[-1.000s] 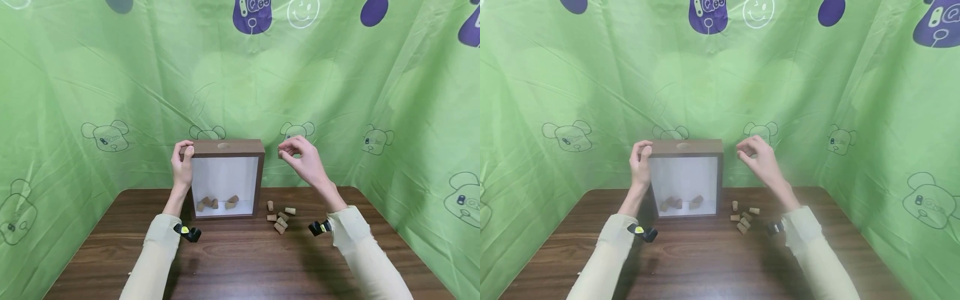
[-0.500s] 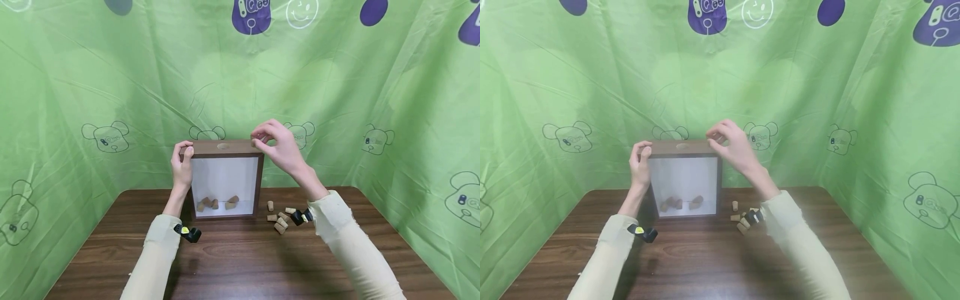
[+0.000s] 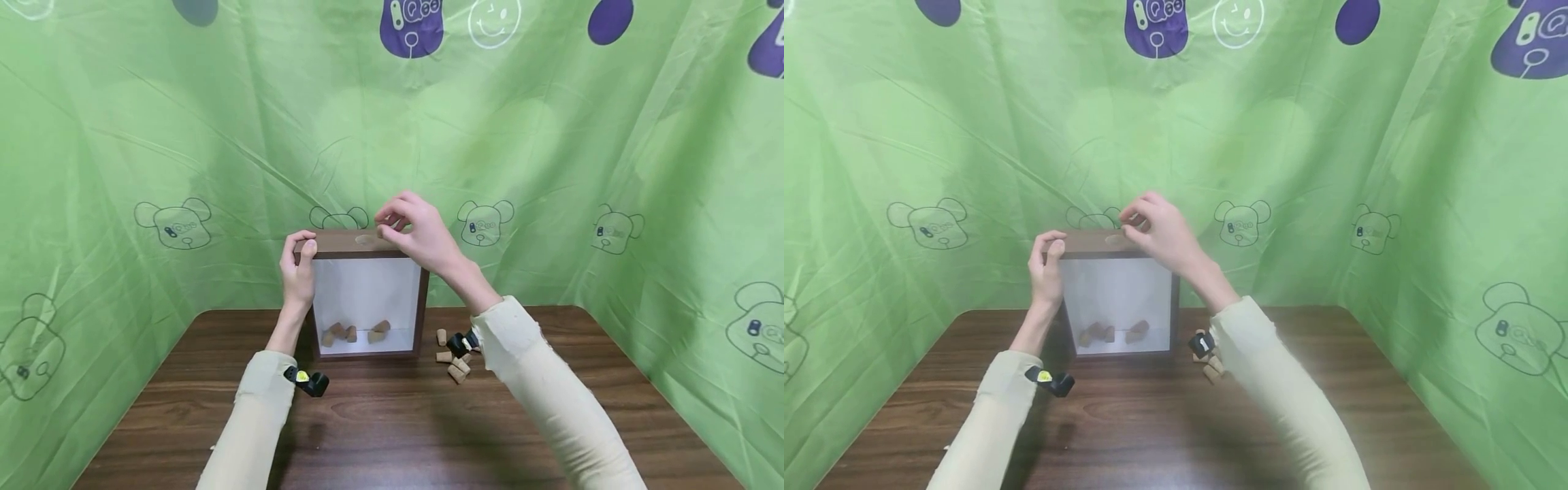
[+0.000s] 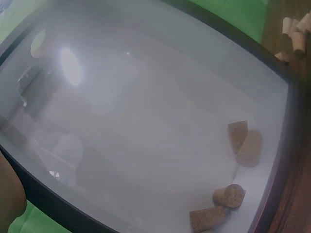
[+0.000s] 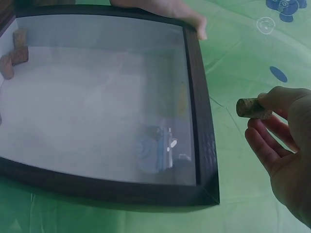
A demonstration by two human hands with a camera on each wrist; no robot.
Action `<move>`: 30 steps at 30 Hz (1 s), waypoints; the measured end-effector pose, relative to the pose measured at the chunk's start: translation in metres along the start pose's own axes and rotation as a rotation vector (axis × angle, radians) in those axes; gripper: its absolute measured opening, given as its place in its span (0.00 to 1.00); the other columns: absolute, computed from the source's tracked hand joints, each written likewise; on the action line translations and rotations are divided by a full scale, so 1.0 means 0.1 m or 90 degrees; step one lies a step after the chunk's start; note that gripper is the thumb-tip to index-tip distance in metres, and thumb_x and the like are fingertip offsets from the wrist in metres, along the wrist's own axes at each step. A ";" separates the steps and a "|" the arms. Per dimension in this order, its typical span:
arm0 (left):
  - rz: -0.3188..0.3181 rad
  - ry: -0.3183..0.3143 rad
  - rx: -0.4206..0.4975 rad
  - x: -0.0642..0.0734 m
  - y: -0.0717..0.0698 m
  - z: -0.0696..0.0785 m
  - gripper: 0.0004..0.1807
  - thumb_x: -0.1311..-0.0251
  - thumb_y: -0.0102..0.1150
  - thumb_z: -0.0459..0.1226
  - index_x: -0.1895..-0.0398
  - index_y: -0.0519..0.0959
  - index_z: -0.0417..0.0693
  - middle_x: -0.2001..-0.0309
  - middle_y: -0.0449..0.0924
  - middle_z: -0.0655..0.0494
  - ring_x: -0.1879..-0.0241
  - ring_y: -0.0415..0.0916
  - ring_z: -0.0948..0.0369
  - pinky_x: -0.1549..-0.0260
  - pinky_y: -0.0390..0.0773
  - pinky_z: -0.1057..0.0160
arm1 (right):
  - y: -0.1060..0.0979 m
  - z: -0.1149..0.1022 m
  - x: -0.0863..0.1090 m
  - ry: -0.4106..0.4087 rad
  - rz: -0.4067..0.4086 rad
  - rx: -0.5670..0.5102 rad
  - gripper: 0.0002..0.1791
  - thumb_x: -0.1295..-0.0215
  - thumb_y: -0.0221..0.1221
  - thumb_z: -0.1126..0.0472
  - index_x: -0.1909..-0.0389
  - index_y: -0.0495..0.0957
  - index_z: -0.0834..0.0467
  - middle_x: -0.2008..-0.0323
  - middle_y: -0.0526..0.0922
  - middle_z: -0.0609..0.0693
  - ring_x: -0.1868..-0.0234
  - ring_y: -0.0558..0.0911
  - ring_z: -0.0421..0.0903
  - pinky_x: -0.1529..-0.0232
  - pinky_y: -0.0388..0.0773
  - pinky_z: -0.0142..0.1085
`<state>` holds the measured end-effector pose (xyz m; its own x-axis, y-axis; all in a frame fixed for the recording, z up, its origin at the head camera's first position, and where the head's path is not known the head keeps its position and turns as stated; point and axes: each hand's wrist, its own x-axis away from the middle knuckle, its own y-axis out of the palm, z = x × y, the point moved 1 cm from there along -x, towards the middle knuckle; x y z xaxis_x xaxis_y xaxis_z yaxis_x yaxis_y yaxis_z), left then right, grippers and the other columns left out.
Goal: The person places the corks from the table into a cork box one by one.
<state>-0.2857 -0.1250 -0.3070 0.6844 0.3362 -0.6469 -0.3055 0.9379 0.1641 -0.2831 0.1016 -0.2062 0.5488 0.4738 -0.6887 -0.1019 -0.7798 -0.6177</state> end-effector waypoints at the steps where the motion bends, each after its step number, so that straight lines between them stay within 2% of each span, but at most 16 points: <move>1: 0.001 0.002 0.001 0.00 0.00 0.00 0.19 0.36 0.52 0.38 0.50 0.74 0.30 0.51 0.76 0.49 0.52 0.69 0.69 0.48 0.64 0.67 | 0.02 0.00 -0.02 0.004 -0.006 -0.002 0.08 0.38 0.64 0.68 0.58 0.82 0.63 0.57 0.79 0.52 0.59 0.81 0.43 0.55 0.79 0.30; 4: 0.003 0.002 0.006 0.00 -0.01 0.01 0.19 0.36 0.52 0.38 0.50 0.74 0.29 0.55 0.76 0.57 0.54 0.69 0.69 0.49 0.65 0.67 | 0.08 0.00 -0.06 0.016 -0.018 -0.001 0.08 0.38 0.64 0.68 0.58 0.82 0.63 0.56 0.79 0.52 0.59 0.81 0.43 0.54 0.79 0.30; 7: 0.002 0.003 0.010 0.00 -0.01 0.01 0.20 0.36 0.52 0.38 0.50 0.74 0.29 0.55 0.75 0.59 0.54 0.69 0.69 0.49 0.65 0.67 | 0.14 0.03 -0.09 0.032 -0.028 0.005 0.08 0.38 0.64 0.67 0.58 0.82 0.61 0.55 0.79 0.51 0.59 0.81 0.43 0.54 0.79 0.30; 14: 0.000 0.002 0.009 -0.01 -0.02 -0.01 0.13 0.36 0.53 0.39 0.52 0.77 0.41 0.54 0.76 0.53 0.53 0.69 0.68 0.48 0.65 0.66 | 0.28 0.13 -0.12 0.077 -0.054 0.011 0.08 0.37 0.63 0.66 0.57 0.82 0.61 0.54 0.79 0.52 0.57 0.83 0.44 0.54 0.80 0.30; 18: -0.006 0.003 0.003 0.00 -0.01 -0.01 0.17 0.36 0.52 0.39 0.51 0.76 0.35 0.51 0.76 0.50 0.52 0.69 0.68 0.47 0.64 0.66 | 0.28 0.14 -0.09 0.086 -0.054 0.008 0.10 0.36 0.63 0.66 0.55 0.82 0.62 0.54 0.79 0.53 0.56 0.83 0.46 0.53 0.80 0.31; 21: -0.001 0.007 0.001 0.00 -0.02 0.00 0.18 0.36 0.52 0.39 0.50 0.75 0.32 0.52 0.76 0.51 0.52 0.69 0.69 0.47 0.64 0.66 | 0.26 0.12 -0.07 0.082 -0.056 0.014 0.11 0.36 0.63 0.65 0.53 0.82 0.60 0.53 0.79 0.53 0.54 0.83 0.46 0.51 0.80 0.33; 26: 0.010 0.018 0.003 0.00 -0.03 0.01 0.17 0.36 0.52 0.38 0.51 0.75 0.32 0.52 0.76 0.49 0.52 0.69 0.69 0.47 0.64 0.67 | 0.24 0.11 -0.06 0.060 -0.065 0.035 0.12 0.35 0.60 0.65 0.51 0.81 0.60 0.51 0.80 0.53 0.52 0.82 0.45 0.49 0.79 0.34; 30: 0.005 0.020 0.001 0.02 -0.01 0.03 0.16 0.36 0.52 0.37 0.51 0.76 0.34 0.50 0.76 0.44 0.51 0.69 0.68 0.46 0.64 0.66 | 0.18 0.10 0.03 0.049 -0.048 0.034 0.12 0.35 0.59 0.65 0.51 0.81 0.59 0.52 0.80 0.51 0.52 0.81 0.45 0.49 0.79 0.35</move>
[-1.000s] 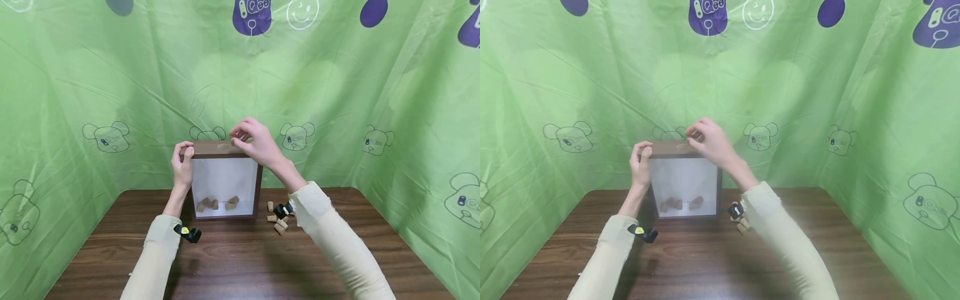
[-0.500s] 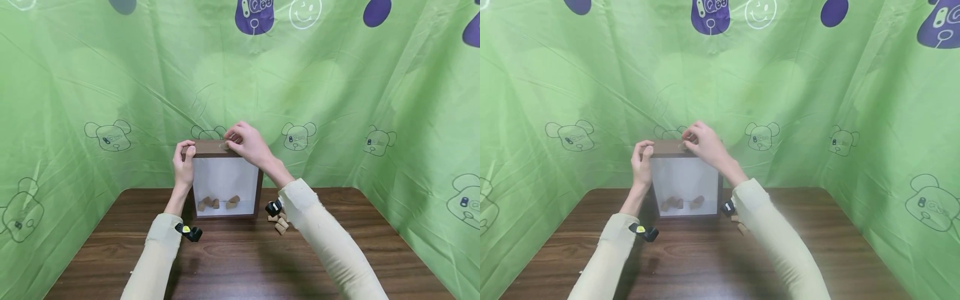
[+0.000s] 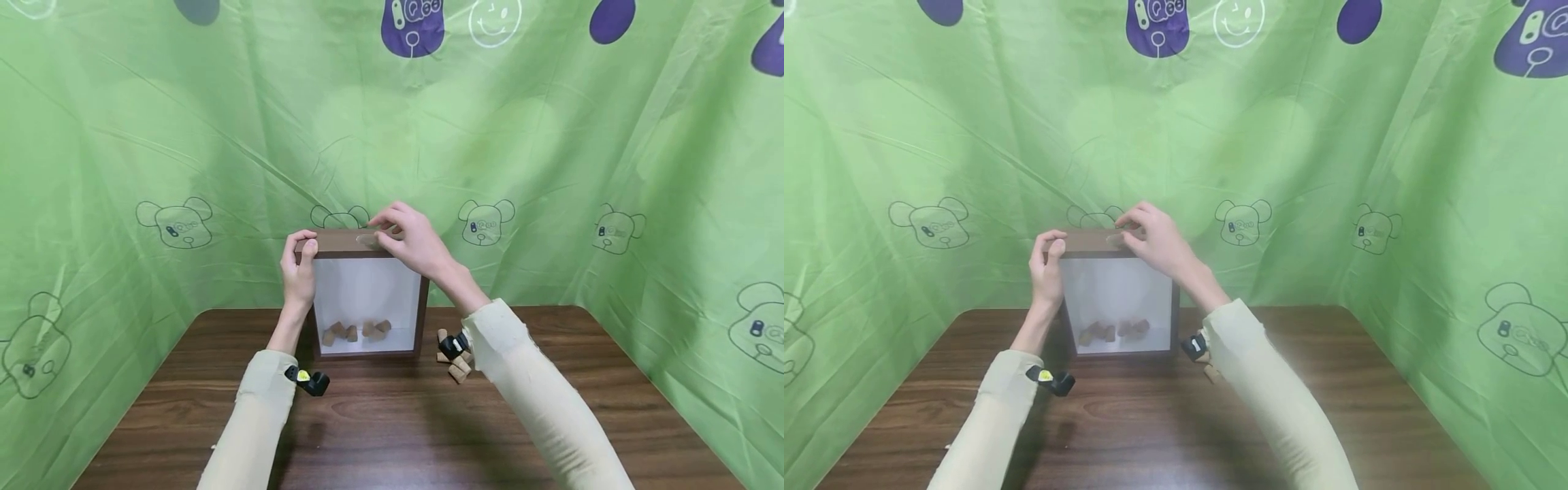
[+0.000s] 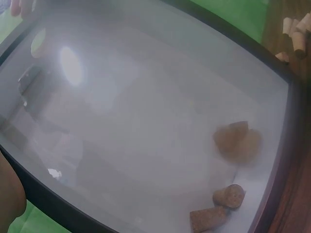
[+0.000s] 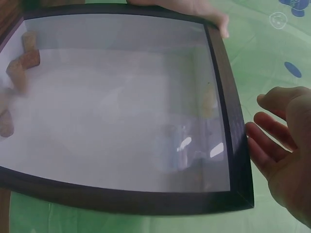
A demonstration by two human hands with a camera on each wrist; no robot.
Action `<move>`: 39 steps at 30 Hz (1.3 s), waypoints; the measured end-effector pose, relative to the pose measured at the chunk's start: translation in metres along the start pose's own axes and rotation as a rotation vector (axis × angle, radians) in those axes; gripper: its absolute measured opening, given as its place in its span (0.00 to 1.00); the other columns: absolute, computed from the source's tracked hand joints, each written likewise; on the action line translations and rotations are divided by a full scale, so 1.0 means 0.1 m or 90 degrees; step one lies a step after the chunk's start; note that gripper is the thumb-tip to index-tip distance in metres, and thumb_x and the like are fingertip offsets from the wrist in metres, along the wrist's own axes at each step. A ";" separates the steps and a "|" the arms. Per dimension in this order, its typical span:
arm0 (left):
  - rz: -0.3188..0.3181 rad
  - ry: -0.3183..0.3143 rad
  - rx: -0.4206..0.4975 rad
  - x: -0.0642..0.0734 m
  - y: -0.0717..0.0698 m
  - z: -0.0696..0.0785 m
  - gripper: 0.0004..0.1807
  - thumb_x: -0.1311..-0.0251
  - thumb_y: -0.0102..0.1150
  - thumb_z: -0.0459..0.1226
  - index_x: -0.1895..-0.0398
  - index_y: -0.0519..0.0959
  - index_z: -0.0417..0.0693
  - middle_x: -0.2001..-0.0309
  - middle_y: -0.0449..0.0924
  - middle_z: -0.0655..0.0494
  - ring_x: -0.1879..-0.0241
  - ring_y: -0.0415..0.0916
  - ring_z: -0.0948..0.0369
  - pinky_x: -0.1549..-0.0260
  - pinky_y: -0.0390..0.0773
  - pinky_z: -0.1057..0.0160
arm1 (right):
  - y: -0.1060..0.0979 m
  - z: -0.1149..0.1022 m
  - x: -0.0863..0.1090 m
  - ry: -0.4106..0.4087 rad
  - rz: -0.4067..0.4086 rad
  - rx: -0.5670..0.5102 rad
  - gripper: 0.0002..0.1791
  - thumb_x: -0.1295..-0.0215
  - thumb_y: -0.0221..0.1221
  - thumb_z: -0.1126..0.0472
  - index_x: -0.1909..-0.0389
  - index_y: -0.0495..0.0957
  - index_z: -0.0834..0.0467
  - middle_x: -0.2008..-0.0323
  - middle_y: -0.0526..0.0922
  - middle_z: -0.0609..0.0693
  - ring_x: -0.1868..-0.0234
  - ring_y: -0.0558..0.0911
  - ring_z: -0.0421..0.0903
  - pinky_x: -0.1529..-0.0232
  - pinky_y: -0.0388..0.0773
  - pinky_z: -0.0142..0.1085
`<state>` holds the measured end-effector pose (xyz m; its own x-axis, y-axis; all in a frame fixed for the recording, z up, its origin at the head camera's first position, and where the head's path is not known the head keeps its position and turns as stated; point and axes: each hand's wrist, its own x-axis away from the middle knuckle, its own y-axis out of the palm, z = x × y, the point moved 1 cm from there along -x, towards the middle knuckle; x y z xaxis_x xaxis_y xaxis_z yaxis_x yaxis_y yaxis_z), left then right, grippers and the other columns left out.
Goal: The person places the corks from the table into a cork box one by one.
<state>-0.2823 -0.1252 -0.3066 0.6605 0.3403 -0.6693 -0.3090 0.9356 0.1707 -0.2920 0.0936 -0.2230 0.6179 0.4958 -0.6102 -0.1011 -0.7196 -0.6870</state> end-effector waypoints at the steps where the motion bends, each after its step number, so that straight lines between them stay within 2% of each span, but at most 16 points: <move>1: -0.002 -0.001 0.002 0.00 0.00 0.00 0.16 0.36 0.52 0.37 0.51 0.76 0.34 0.51 0.76 0.45 0.51 0.69 0.68 0.46 0.63 0.66 | -0.02 0.00 0.04 -0.001 0.007 0.000 0.12 0.35 0.59 0.65 0.52 0.82 0.59 0.53 0.80 0.51 0.53 0.81 0.45 0.49 0.79 0.35; 6: -0.009 -0.005 0.003 -0.01 0.01 -0.03 0.17 0.35 0.52 0.39 0.50 0.76 0.34 0.52 0.76 0.50 0.52 0.69 0.68 0.47 0.64 0.66 | -0.12 0.05 0.25 -0.004 0.061 -0.012 0.10 0.35 0.60 0.64 0.54 0.83 0.57 0.55 0.81 0.49 0.55 0.81 0.45 0.51 0.81 0.38; 11: -0.009 -0.006 0.000 -0.03 0.00 -0.06 0.17 0.36 0.53 0.39 0.50 0.76 0.35 0.49 0.76 0.47 0.51 0.69 0.69 0.47 0.64 0.66 | -0.19 0.12 0.44 0.001 0.121 -0.039 0.09 0.36 0.62 0.65 0.55 0.84 0.57 0.57 0.82 0.49 0.59 0.79 0.44 0.55 0.80 0.42; 15: -0.005 -0.011 -0.004 -0.03 -0.03 -0.08 0.17 0.36 0.53 0.39 0.50 0.76 0.35 0.49 0.76 0.48 0.49 0.68 0.69 0.46 0.63 0.66 | -0.17 0.18 0.57 0.016 0.134 -0.046 0.09 0.35 0.62 0.64 0.55 0.84 0.56 0.58 0.82 0.48 0.59 0.79 0.42 0.55 0.79 0.43; 20: -0.001 -0.013 -0.004 -0.04 -0.04 -0.09 0.17 0.36 0.53 0.39 0.51 0.76 0.35 0.48 0.76 0.46 0.47 0.68 0.68 0.44 0.63 0.66 | -0.11 0.23 0.70 0.004 0.141 0.000 0.09 0.36 0.62 0.64 0.55 0.84 0.57 0.57 0.83 0.48 0.55 0.78 0.49 0.54 0.77 0.45; 23: -0.003 -0.012 0.000 -0.04 -0.03 -0.08 0.18 0.36 0.53 0.38 0.50 0.75 0.33 0.48 0.76 0.45 0.47 0.68 0.67 0.44 0.63 0.65 | -0.09 0.22 0.78 0.001 0.158 0.012 0.09 0.36 0.63 0.64 0.55 0.84 0.57 0.57 0.83 0.49 0.54 0.77 0.50 0.54 0.76 0.46; 26: -0.003 -0.012 0.001 -0.05 -0.03 -0.09 0.17 0.36 0.52 0.39 0.50 0.76 0.35 0.48 0.76 0.46 0.47 0.69 0.67 0.44 0.62 0.65 | -0.06 0.22 0.87 0.019 0.176 0.008 0.09 0.36 0.63 0.64 0.55 0.84 0.57 0.57 0.83 0.49 0.54 0.77 0.46 0.54 0.75 0.42; 29: -0.001 -0.008 -0.001 -0.07 -0.03 -0.09 0.17 0.36 0.52 0.39 0.51 0.76 0.37 0.49 0.76 0.46 0.48 0.69 0.67 0.45 0.63 0.65 | -0.01 0.24 0.96 0.048 0.182 -0.006 0.10 0.36 0.63 0.65 0.55 0.84 0.58 0.57 0.83 0.49 0.53 0.79 0.46 0.54 0.75 0.38; 33: -0.002 -0.016 0.001 -0.08 -0.03 -0.08 0.17 0.36 0.53 0.40 0.51 0.77 0.38 0.49 0.76 0.48 0.48 0.69 0.67 0.45 0.63 0.65 | 0.07 0.32 1.12 0.086 0.187 -0.027 0.10 0.37 0.63 0.65 0.55 0.84 0.56 0.57 0.83 0.48 0.53 0.80 0.48 0.54 0.76 0.41; 39: -0.006 -0.020 0.007 -0.07 0.00 -0.09 0.16 0.36 0.53 0.39 0.51 0.77 0.38 0.50 0.76 0.51 0.49 0.69 0.68 0.46 0.63 0.65 | 0.13 0.49 1.37 0.150 0.190 -0.027 0.10 0.37 0.63 0.65 0.55 0.84 0.55 0.58 0.83 0.47 0.56 0.80 0.47 0.59 0.78 0.37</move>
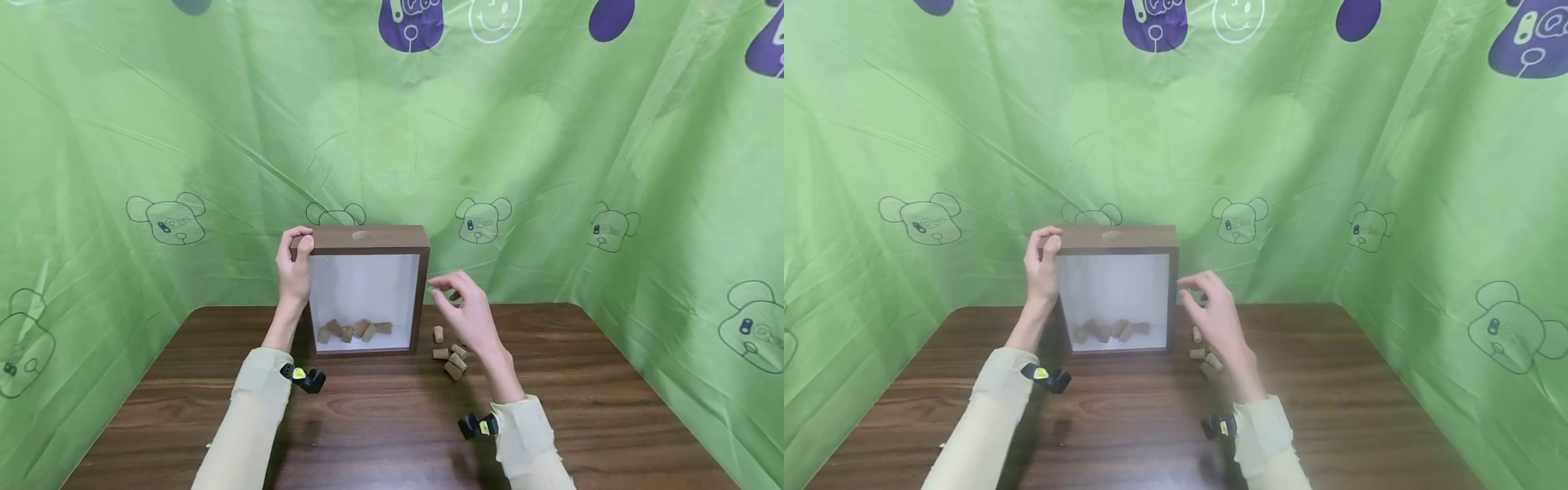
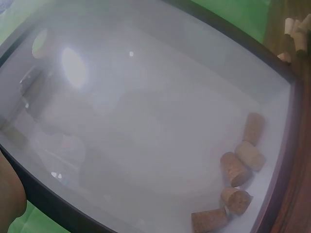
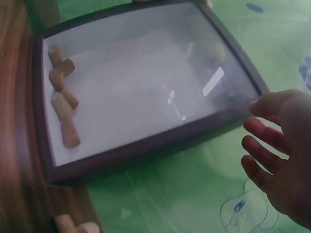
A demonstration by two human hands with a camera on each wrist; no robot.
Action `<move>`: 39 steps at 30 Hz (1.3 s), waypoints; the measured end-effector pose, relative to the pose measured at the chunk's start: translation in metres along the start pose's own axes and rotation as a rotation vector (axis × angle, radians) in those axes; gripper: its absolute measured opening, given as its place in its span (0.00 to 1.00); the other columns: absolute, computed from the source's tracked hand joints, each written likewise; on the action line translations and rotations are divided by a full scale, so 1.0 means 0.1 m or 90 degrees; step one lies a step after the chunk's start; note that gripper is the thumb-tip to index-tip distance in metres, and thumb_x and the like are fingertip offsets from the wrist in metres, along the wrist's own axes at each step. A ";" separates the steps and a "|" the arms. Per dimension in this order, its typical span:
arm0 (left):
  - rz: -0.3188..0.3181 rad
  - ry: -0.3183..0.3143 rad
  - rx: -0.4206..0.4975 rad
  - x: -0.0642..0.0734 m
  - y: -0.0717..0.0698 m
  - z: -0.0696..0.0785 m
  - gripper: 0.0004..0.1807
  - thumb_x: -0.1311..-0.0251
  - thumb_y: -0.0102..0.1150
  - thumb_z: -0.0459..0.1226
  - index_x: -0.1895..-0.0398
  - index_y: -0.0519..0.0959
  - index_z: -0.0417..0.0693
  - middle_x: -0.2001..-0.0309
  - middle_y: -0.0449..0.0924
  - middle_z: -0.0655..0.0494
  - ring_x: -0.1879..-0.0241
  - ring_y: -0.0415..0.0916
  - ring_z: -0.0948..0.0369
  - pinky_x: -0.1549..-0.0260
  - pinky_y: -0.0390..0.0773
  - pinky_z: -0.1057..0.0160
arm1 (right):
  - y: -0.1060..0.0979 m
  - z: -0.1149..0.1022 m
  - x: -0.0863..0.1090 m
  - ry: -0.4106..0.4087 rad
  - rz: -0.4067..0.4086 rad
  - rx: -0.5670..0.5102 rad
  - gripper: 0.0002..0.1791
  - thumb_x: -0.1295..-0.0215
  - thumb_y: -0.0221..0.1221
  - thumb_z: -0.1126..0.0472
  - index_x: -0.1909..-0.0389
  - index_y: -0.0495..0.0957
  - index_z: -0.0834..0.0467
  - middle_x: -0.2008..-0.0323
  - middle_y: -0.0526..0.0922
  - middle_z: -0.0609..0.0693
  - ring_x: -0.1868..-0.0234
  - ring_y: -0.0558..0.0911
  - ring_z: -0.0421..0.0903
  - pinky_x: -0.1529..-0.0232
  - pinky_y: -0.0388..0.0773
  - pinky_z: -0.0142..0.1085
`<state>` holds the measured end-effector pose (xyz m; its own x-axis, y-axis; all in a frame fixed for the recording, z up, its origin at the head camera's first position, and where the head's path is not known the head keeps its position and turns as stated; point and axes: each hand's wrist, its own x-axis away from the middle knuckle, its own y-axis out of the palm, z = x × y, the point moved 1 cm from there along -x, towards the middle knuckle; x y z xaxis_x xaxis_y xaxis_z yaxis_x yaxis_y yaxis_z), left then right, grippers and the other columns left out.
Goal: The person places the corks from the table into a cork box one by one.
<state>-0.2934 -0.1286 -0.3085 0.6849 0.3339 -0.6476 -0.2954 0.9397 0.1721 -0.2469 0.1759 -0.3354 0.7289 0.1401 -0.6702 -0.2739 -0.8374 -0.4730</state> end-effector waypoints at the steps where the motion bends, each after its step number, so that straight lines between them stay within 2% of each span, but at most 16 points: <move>1: -0.001 0.002 0.001 0.00 0.00 0.00 0.16 0.36 0.53 0.39 0.51 0.77 0.38 0.50 0.76 0.50 0.50 0.69 0.68 0.46 0.63 0.65 | -0.01 0.03 0.02 0.012 -0.002 0.003 0.10 0.37 0.63 0.65 0.55 0.84 0.55 0.59 0.83 0.48 0.57 0.80 0.48 0.60 0.78 0.36; 7: 0.001 0.008 0.004 0.00 0.01 0.02 0.16 0.37 0.53 0.39 0.51 0.76 0.37 0.50 0.76 0.46 0.51 0.69 0.68 0.47 0.64 0.66 | -0.03 0.19 0.10 0.066 -0.025 0.020 0.09 0.36 0.63 0.64 0.56 0.84 0.57 0.61 0.82 0.49 0.59 0.79 0.47 0.61 0.79 0.40; 11: 0.002 -0.003 0.001 0.01 0.02 0.02 0.17 0.37 0.53 0.40 0.51 0.77 0.38 0.50 0.76 0.51 0.52 0.69 0.68 0.48 0.64 0.65 | -0.04 0.31 0.15 0.093 -0.040 0.034 0.10 0.36 0.63 0.64 0.55 0.84 0.58 0.62 0.82 0.49 0.62 0.78 0.44 0.61 0.77 0.35; 16: -0.011 -0.016 -0.005 0.03 0.04 0.01 0.18 0.36 0.53 0.41 0.50 0.76 0.37 0.51 0.75 0.57 0.53 0.69 0.68 0.49 0.64 0.65 | -0.08 0.53 0.23 0.127 -0.075 0.062 0.09 0.35 0.62 0.64 0.55 0.84 0.58 0.62 0.82 0.50 0.65 0.77 0.45 0.64 0.73 0.31; 23: 0.000 0.007 -0.002 0.02 0.02 0.00 0.20 0.37 0.52 0.40 0.50 0.75 0.32 0.50 0.75 0.46 0.51 0.69 0.68 0.47 0.64 0.66 | -0.09 0.91 0.32 0.182 -0.130 0.078 0.08 0.35 0.62 0.64 0.56 0.83 0.56 0.60 0.83 0.51 0.61 0.80 0.45 0.57 0.77 0.37; 27: 0.000 0.001 -0.003 0.01 0.02 0.01 0.19 0.37 0.52 0.40 0.50 0.76 0.35 0.48 0.75 0.46 0.50 0.69 0.68 0.47 0.63 0.65 | -0.10 1.10 0.39 0.202 -0.140 0.086 0.08 0.36 0.62 0.66 0.57 0.83 0.59 0.60 0.83 0.53 0.59 0.81 0.48 0.55 0.78 0.41; 31: -0.001 -0.004 -0.001 -0.01 0.02 0.00 0.16 0.37 0.53 0.40 0.51 0.77 0.40 0.48 0.76 0.48 0.49 0.69 0.68 0.46 0.63 0.65 | -0.11 1.26 0.44 0.216 -0.139 0.092 0.09 0.38 0.63 0.67 0.57 0.83 0.62 0.61 0.83 0.54 0.60 0.82 0.50 0.55 0.77 0.40; 35: 0.002 -0.001 0.001 -0.02 0.01 0.00 0.17 0.37 0.52 0.40 0.51 0.76 0.36 0.49 0.75 0.48 0.50 0.68 0.68 0.47 0.64 0.65 | -0.10 1.38 0.50 0.231 -0.144 0.091 0.09 0.38 0.64 0.66 0.57 0.83 0.62 0.61 0.82 0.54 0.59 0.81 0.49 0.54 0.76 0.40; 39: -0.002 -0.012 -0.005 -0.01 0.01 0.00 0.18 0.37 0.52 0.40 0.51 0.76 0.37 0.49 0.75 0.52 0.50 0.68 0.68 0.48 0.64 0.65 | -0.09 1.46 0.58 0.245 -0.150 0.088 0.10 0.38 0.64 0.66 0.56 0.83 0.63 0.59 0.82 0.54 0.59 0.80 0.49 0.53 0.76 0.41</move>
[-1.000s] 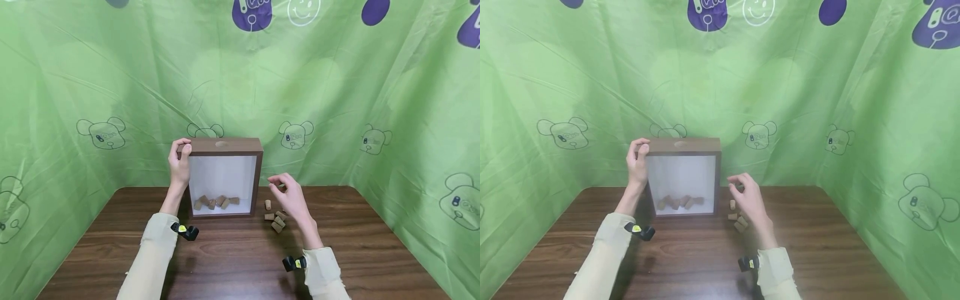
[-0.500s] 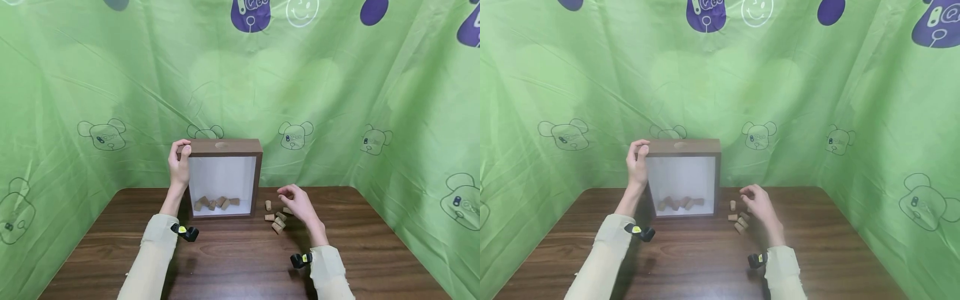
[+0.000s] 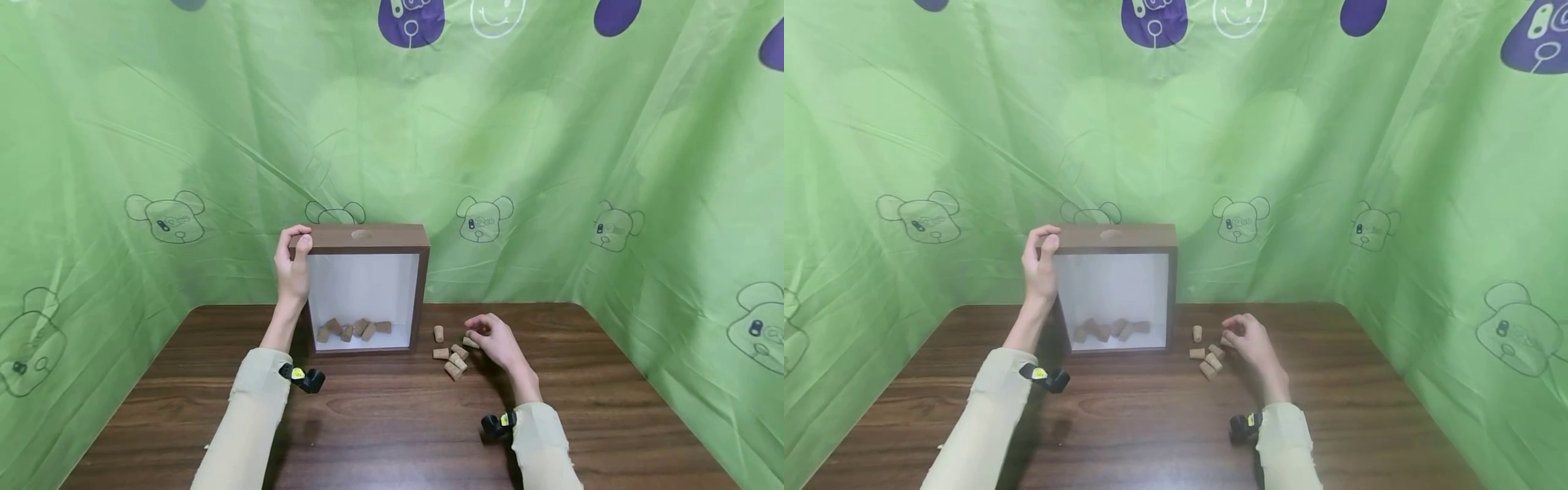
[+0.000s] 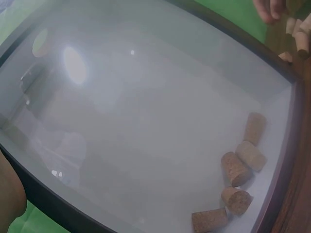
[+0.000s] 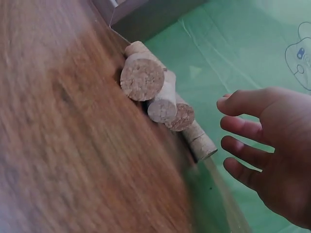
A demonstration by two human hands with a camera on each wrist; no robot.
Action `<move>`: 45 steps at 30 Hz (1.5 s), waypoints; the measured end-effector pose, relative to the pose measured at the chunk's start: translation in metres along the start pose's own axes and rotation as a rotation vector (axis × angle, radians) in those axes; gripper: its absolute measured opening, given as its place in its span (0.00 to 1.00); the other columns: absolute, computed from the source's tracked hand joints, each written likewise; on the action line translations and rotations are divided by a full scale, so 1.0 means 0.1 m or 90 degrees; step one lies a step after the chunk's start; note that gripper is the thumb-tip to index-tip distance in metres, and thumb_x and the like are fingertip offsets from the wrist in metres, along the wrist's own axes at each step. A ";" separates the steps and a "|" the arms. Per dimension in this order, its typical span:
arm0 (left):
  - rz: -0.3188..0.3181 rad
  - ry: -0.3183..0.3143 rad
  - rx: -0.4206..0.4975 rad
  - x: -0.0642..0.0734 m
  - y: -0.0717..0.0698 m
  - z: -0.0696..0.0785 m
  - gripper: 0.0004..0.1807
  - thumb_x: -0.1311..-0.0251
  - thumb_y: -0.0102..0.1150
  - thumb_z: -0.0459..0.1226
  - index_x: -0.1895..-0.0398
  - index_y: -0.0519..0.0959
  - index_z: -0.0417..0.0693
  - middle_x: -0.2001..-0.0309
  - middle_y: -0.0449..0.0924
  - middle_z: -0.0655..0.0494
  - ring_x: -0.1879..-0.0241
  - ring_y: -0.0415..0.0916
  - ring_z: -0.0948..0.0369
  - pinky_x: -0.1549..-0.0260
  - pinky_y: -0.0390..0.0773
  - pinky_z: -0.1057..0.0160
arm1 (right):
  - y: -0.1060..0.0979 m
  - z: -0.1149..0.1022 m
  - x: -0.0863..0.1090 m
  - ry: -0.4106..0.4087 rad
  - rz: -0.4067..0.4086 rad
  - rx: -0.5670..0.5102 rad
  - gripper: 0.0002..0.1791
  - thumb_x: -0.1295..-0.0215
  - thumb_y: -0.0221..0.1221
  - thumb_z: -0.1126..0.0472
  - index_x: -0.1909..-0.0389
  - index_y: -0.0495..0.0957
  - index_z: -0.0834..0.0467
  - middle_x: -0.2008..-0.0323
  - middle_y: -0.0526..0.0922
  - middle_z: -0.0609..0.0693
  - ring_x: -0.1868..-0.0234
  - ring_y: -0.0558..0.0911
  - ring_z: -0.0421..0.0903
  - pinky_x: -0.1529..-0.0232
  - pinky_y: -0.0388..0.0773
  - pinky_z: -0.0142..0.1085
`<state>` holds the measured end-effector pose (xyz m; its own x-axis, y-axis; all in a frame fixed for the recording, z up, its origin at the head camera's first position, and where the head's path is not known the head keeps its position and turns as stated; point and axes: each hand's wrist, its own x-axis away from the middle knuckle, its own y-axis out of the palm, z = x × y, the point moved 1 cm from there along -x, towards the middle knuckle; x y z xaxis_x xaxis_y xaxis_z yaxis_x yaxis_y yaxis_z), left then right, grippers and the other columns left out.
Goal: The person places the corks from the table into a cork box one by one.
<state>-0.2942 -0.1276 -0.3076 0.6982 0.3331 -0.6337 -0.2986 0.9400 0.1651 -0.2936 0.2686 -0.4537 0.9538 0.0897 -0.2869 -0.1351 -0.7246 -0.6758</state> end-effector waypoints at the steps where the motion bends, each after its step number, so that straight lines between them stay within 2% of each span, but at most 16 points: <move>1: -0.002 -0.003 -0.001 0.00 0.00 0.01 0.17 0.37 0.52 0.40 0.51 0.77 0.38 0.49 0.75 0.52 0.50 0.68 0.68 0.48 0.64 0.65 | 0.01 0.02 0.01 0.002 -0.004 -0.003 0.10 0.39 0.64 0.66 0.56 0.83 0.63 0.59 0.81 0.55 0.58 0.80 0.49 0.53 0.76 0.42; 8: 0.000 0.006 0.001 0.02 0.01 0.01 0.17 0.37 0.52 0.39 0.51 0.76 0.36 0.48 0.75 0.46 0.51 0.69 0.68 0.49 0.64 0.66 | 0.07 0.12 0.04 0.013 -0.043 0.010 0.12 0.39 0.64 0.65 0.55 0.83 0.61 0.57 0.80 0.56 0.57 0.78 0.50 0.54 0.72 0.41; 14: 0.005 0.005 0.005 0.02 0.00 0.00 0.15 0.37 0.53 0.39 0.52 0.78 0.41 0.50 0.76 0.50 0.51 0.69 0.68 0.49 0.64 0.66 | 0.07 0.14 0.03 0.024 -0.050 0.016 0.11 0.38 0.64 0.64 0.55 0.83 0.60 0.57 0.79 0.56 0.59 0.76 0.50 0.56 0.70 0.40; 20: 0.005 0.008 -0.004 0.05 0.00 0.05 0.18 0.37 0.52 0.40 0.50 0.76 0.35 0.49 0.75 0.47 0.51 0.68 0.68 0.49 0.64 0.66 | 0.07 0.12 0.05 0.007 -0.057 0.034 0.11 0.39 0.63 0.66 0.56 0.83 0.60 0.60 0.80 0.55 0.59 0.76 0.53 0.57 0.69 0.41; 26: 0.004 0.008 -0.008 0.08 0.00 0.08 0.19 0.37 0.52 0.40 0.50 0.75 0.33 0.49 0.75 0.48 0.50 0.68 0.69 0.48 0.63 0.66 | 0.06 0.16 0.07 0.004 -0.050 0.040 0.10 0.42 0.62 0.69 0.58 0.84 0.60 0.61 0.82 0.56 0.61 0.77 0.50 0.58 0.71 0.39; 34: 0.005 0.004 -0.010 0.10 -0.01 0.07 0.18 0.37 0.53 0.40 0.51 0.76 0.37 0.49 0.75 0.52 0.50 0.68 0.68 0.48 0.63 0.66 | 0.05 0.15 0.07 0.025 -0.039 0.029 0.09 0.41 0.63 0.68 0.60 0.84 0.59 0.60 0.82 0.55 0.62 0.77 0.48 0.58 0.72 0.39; 39: 0.003 0.013 -0.012 0.10 -0.01 0.08 0.17 0.36 0.52 0.40 0.50 0.76 0.36 0.48 0.75 0.48 0.50 0.68 0.68 0.48 0.64 0.66 | 0.03 0.11 0.06 0.017 -0.024 0.024 0.08 0.39 0.63 0.67 0.59 0.84 0.59 0.60 0.82 0.54 0.62 0.78 0.46 0.58 0.73 0.38; 45: 0.008 0.010 -0.006 0.10 -0.01 0.09 0.15 0.36 0.53 0.39 0.51 0.78 0.41 0.49 0.75 0.48 0.51 0.68 0.68 0.49 0.64 0.66 | -0.02 0.02 0.04 0.007 0.008 0.003 0.08 0.38 0.65 0.64 0.58 0.84 0.60 0.59 0.84 0.54 0.59 0.82 0.48 0.54 0.76 0.40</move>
<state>-0.2810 -0.1242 -0.3079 0.6846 0.3432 -0.6431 -0.3136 0.9351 0.1653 -0.2896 0.2715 -0.4550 0.9550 0.0727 -0.2875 -0.1484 -0.7222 -0.6756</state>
